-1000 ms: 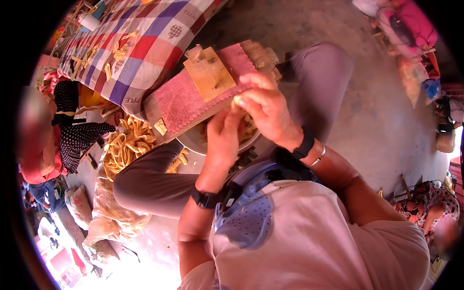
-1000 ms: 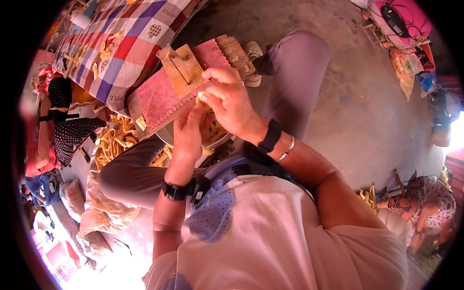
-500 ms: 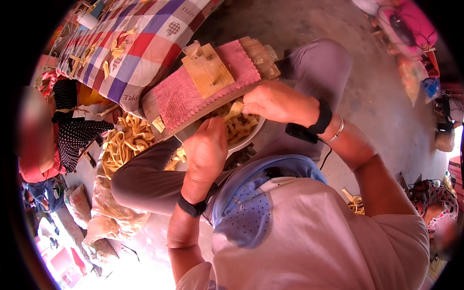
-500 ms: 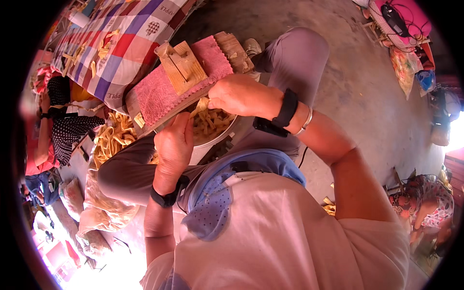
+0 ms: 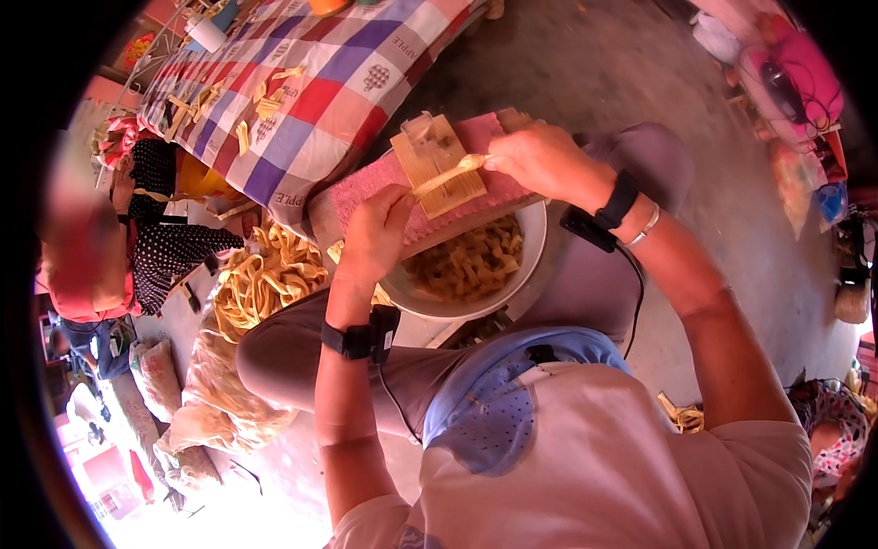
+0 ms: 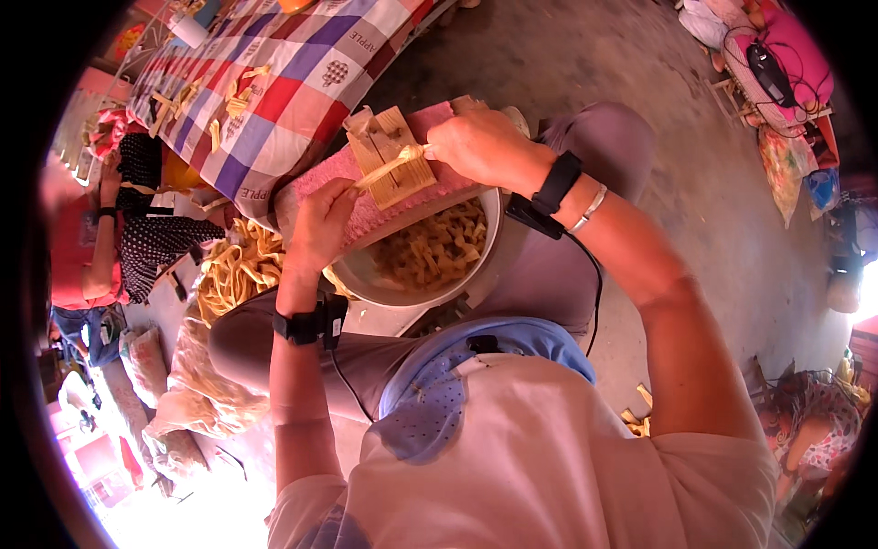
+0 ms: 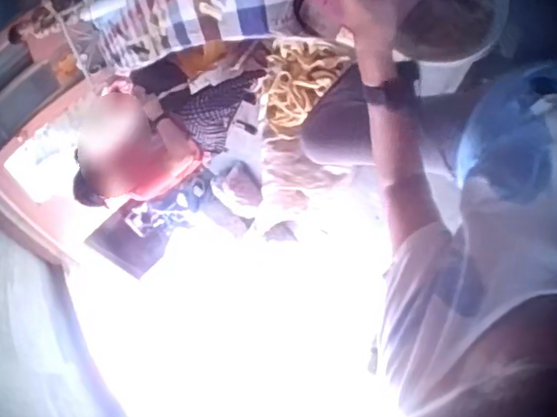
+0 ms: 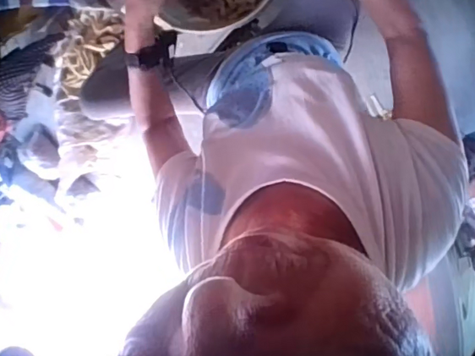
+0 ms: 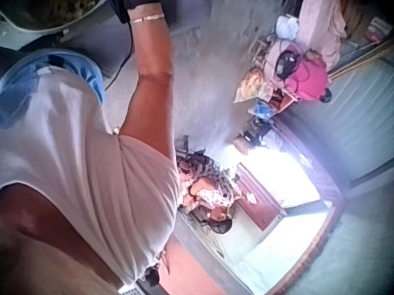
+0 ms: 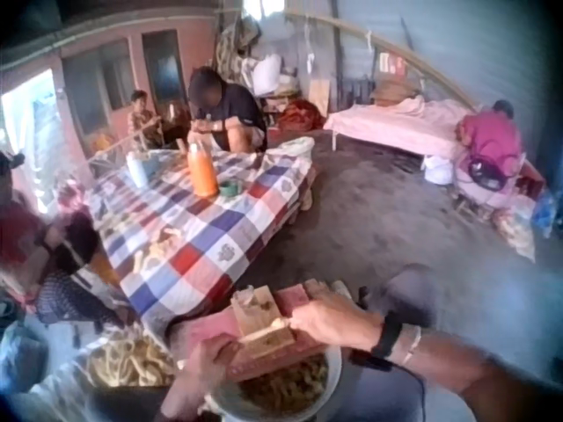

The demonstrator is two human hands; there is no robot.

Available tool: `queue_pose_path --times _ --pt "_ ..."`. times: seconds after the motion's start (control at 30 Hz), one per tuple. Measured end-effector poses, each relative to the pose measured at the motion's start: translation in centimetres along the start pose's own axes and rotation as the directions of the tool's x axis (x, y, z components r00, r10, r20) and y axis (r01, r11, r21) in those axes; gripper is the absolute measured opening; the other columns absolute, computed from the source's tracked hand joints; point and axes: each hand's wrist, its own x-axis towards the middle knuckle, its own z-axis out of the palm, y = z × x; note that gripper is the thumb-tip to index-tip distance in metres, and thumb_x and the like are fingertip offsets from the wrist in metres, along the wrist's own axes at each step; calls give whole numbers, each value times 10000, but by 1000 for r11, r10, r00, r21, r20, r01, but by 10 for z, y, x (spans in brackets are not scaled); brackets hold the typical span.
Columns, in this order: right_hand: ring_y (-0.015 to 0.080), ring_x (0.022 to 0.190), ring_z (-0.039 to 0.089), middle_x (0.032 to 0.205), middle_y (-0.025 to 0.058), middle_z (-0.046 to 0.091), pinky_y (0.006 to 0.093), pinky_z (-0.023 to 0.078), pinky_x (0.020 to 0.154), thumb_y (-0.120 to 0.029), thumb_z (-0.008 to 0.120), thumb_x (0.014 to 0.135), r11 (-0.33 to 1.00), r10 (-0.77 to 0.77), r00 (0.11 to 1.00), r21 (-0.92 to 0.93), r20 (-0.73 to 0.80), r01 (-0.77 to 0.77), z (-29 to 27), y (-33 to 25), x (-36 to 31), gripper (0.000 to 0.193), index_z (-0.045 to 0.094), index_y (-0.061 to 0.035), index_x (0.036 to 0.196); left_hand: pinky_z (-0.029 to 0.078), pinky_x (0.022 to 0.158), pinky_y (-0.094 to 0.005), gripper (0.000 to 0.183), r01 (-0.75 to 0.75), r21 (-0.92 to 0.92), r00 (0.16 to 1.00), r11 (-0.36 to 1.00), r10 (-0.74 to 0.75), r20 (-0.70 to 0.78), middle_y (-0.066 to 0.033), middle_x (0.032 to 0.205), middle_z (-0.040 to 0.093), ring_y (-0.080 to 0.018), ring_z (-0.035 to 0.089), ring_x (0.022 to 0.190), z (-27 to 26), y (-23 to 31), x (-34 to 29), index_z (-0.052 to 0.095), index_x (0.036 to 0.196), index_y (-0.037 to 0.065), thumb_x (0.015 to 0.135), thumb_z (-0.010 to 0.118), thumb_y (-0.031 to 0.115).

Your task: The person picks up strips of dough and rolls them individually across a wooden board to create curled pieces, then places them into a bowl.

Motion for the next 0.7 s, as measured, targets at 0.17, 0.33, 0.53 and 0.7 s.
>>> queue_pose_path --times 0.17,0.33,0.53,0.7 --pt "357 634 545 658 139 566 438 433 578 -260 569 875 999 -10 999 -33 -48 9 20 20 12 237 584 -78 725 468 702 -382 215 -26 51 999 998 27 -29 -220 849 620 -388 605 814 3 -16 18 608 988 -2 902 531 180" --pt "337 659 595 699 121 626 431 467 598 -214 596 814 981 -9 1000 -194 21 12 41 27 19 165 645 -101 704 490 732 -406 257 72 334 997 940 -61 -45 -206 879 644 -386 621 875 18 -18 31 638 977 32 892 526 246" --pt "310 676 644 669 120 641 424 489 598 -196 630 770 887 172 982 -445 79 -119 25 32 5 127 692 -96 721 494 696 -438 314 264 750 959 606 -245 -140 -216 865 647 -387 630 827 12 -82 26 665 871 51 900 511 323" --pt "320 661 608 680 139 607 417 461 588 -170 642 790 988 83 985 -139 149 -62 3 -15 -33 123 658 -72 862 469 690 -442 294 258 204 964 944 -238 -118 -244 839 620 -424 606 807 4 -28 -25 630 887 14 902 512 283"
